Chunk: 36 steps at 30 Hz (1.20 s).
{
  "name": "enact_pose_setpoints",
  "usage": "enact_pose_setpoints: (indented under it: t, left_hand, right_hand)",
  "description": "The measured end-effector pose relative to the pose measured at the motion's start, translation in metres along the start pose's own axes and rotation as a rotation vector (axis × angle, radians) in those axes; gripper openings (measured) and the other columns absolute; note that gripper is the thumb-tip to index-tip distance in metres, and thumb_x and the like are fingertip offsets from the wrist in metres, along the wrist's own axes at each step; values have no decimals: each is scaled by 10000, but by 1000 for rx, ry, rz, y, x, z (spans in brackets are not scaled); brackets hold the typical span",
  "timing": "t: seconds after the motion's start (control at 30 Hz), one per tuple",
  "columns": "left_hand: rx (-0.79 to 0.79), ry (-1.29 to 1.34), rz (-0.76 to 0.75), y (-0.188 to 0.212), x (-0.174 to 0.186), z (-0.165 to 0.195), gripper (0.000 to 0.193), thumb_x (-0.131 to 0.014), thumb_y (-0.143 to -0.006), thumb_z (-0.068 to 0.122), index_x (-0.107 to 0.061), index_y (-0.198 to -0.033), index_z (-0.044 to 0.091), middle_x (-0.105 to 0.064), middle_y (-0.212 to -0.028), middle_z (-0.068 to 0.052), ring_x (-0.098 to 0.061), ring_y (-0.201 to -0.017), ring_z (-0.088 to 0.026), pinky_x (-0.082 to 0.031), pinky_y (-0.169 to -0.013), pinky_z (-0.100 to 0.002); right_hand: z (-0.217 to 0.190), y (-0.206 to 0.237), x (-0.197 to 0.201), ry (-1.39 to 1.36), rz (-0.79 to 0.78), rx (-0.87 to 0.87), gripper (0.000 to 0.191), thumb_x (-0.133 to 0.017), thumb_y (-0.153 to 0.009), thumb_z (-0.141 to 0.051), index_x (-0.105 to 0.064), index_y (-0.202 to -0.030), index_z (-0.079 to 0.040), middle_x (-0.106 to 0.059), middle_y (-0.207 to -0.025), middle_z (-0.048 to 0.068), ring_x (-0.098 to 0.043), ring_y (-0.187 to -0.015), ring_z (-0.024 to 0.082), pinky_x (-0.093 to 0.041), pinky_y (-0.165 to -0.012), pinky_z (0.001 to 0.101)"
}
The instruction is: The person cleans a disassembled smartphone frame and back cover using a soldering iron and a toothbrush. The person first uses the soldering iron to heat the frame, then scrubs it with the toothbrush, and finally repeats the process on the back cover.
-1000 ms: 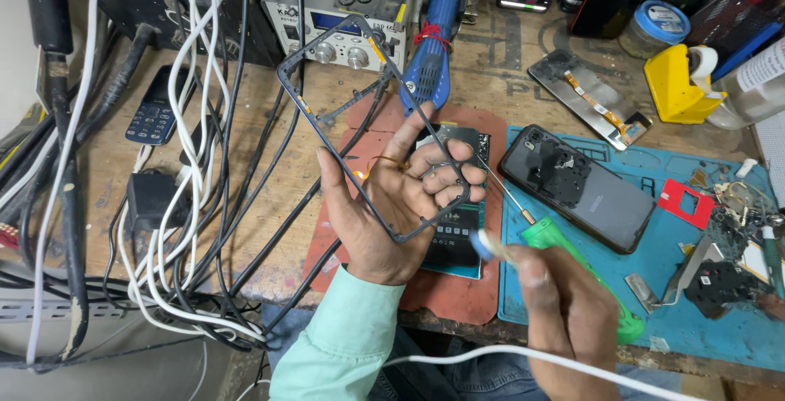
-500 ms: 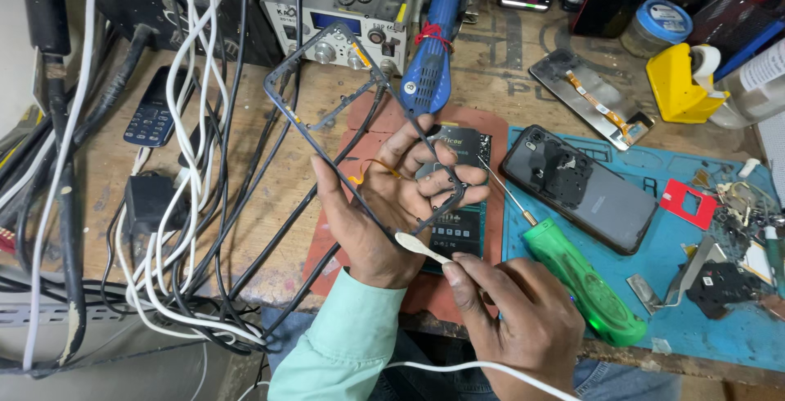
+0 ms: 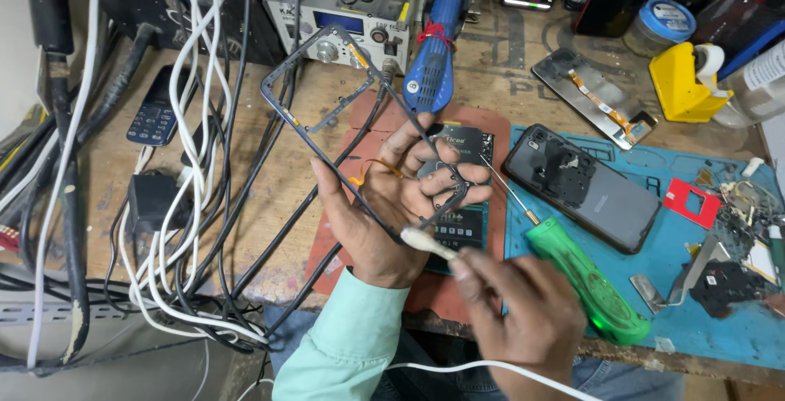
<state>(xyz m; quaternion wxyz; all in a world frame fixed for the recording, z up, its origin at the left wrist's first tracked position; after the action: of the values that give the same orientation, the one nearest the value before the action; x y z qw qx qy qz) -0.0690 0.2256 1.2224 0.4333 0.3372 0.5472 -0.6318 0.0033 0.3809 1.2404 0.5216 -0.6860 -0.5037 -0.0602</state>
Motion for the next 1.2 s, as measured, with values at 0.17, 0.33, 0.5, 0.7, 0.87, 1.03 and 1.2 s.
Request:
enact_pose_setpoints:
  t: [0.17, 0.33, 0.5, 0.7, 0.87, 1.03, 1.2]
  left_hand:
    - [-14, -13, 12, 1, 1, 3, 1140, -225, -974, 879, -416, -1496, -116, -652, -1155, -251, -698, -1074, -449, -580, -1024, -608]
    - [-15, -94, 65, 2, -4, -1, 1165, -230, -952, 884, -413, -1541, -105, -653, -1191, -241, -698, -1101, -457, -589, -993, -602]
    - [10, -81, 58, 4, -14, -2, 1179, -211, -951, 874, -398, -1551, -123, -645, -1174, -249, -696, -1097, -460, -581, -993, -609]
    - [-15, -31, 56, 8, -21, -5, 1170, -190, -949, 877, -416, -1529, -112, -639, -1179, -249, -697, -1088, -466, -582, -979, -633]
    - [-60, -189, 105, 16, -24, -1, 1146, -198, -953, 879, -464, -1527, -77, -639, -1180, -235, -688, -1092, -477, -566, -969, -639]
    - [-103, -176, 132, 20, -21, 12, 1091, -196, -955, 866, -498, -1499, -30, -631, -1199, -229, -674, -1141, -488, -536, -1021, -680]
    - [-90, -160, 146, 24, -18, 6, 1097, -183, -936, 874, -513, -1462, -31, -628, -1180, -230, -668, -1132, -508, -535, -1010, -677]
  right_hand:
    - [-4, 2, -1, 15, -36, -10, 178, -778, -904, -261, -776, -996, -109, -578, -708, 29, -554, -601, 180, -408, -536, 351]
    - [-23, -18, 12, -19, 65, -120, 162, -748, -991, -227, -751, -1061, -81, -606, -783, 43, -560, -635, 162, -415, -566, 323]
    - [-22, -14, 14, -44, 23, -83, 158, -764, -918, -238, -766, -997, -101, -605, -714, 27, -567, -569, 147, -421, -500, 322]
    - [-7, 9, 12, 3, 16, 42, 171, -777, -901, -258, -763, -977, -106, -574, -685, 40, -558, -616, 188, -434, -551, 391]
    - [20, 1, 37, -43, 85, -245, 293, -744, -937, -302, -737, -1117, -72, -592, -765, 66, -548, -612, 213, -407, -558, 378]
    - [51, -4, 60, 349, -1, 44, 660, -813, -710, -445, -618, -1089, 59, -638, -905, 211, -631, -812, 415, -502, -691, 496]
    - [70, 7, 55, 416, -219, -277, 631, -856, -729, -495, -657, -1066, 0, -692, -857, 194, -629, -842, 398, -513, -747, 509]
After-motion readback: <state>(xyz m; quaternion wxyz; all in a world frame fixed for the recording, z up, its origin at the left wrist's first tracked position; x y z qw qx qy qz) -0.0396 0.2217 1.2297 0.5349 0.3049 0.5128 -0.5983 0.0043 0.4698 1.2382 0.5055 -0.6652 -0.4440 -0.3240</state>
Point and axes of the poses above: each hand's wrist, its own y-axis away from the middle knuckle, its own x-axis out of the back of the hand, z = x × y, the point moved 1 cm from there along -y, towards the middle knuckle
